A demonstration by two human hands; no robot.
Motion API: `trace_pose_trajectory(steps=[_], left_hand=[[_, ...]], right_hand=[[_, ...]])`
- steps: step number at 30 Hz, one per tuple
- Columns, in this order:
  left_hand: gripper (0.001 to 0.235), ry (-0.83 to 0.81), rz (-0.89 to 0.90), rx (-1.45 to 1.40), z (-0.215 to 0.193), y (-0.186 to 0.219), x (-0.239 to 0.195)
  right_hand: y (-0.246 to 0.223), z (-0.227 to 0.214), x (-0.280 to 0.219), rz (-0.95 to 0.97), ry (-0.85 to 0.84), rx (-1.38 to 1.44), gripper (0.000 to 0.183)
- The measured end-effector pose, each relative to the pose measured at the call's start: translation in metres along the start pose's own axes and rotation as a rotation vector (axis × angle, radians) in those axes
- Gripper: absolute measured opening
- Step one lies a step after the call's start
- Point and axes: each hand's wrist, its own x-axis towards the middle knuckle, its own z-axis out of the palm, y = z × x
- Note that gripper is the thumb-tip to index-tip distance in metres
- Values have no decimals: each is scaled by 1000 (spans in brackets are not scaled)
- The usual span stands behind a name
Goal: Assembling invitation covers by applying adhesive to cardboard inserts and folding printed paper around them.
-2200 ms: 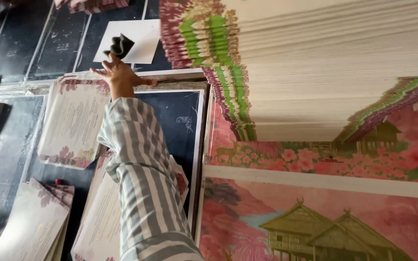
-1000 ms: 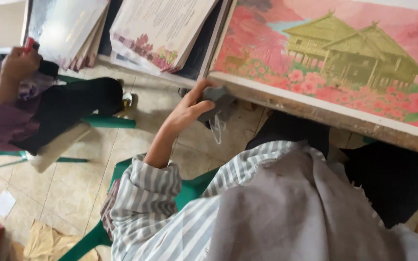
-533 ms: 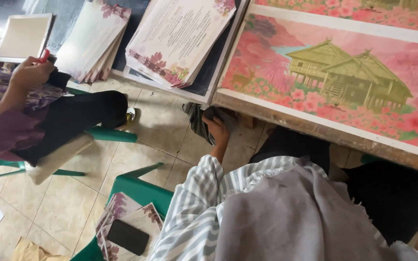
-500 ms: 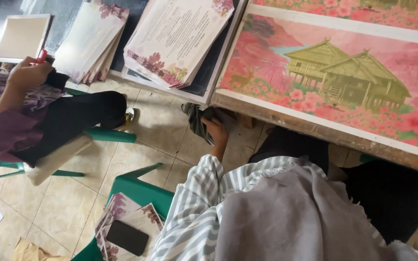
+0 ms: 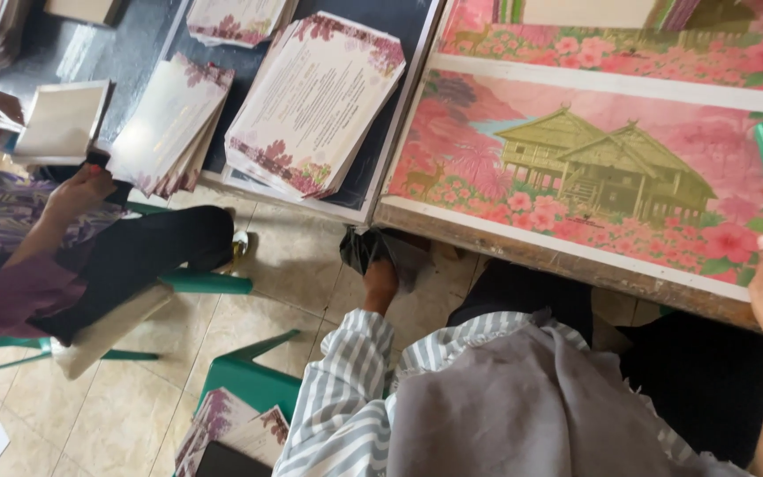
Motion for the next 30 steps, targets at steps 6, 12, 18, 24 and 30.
trace_pose_trajectory(steps=[6,12,18,24,30], left_hand=[[26,-117,121,377,-64,47,-46],[26,-221,744,-156,-268,137,-158],[65,308,242,97,-358,162,-50],[88,364,344,424,-324,109,118],[64,291,372,127,-365,121,59]], right_hand=[[-101,-58,42,-90,28,69,40],[-72,-56,47,-104,101,-372,47],[-74,-36,99,96,-102,-469,53],[-67,-51,66,-128,129,-330,27],[10,-31,23,133,27,12,22]])
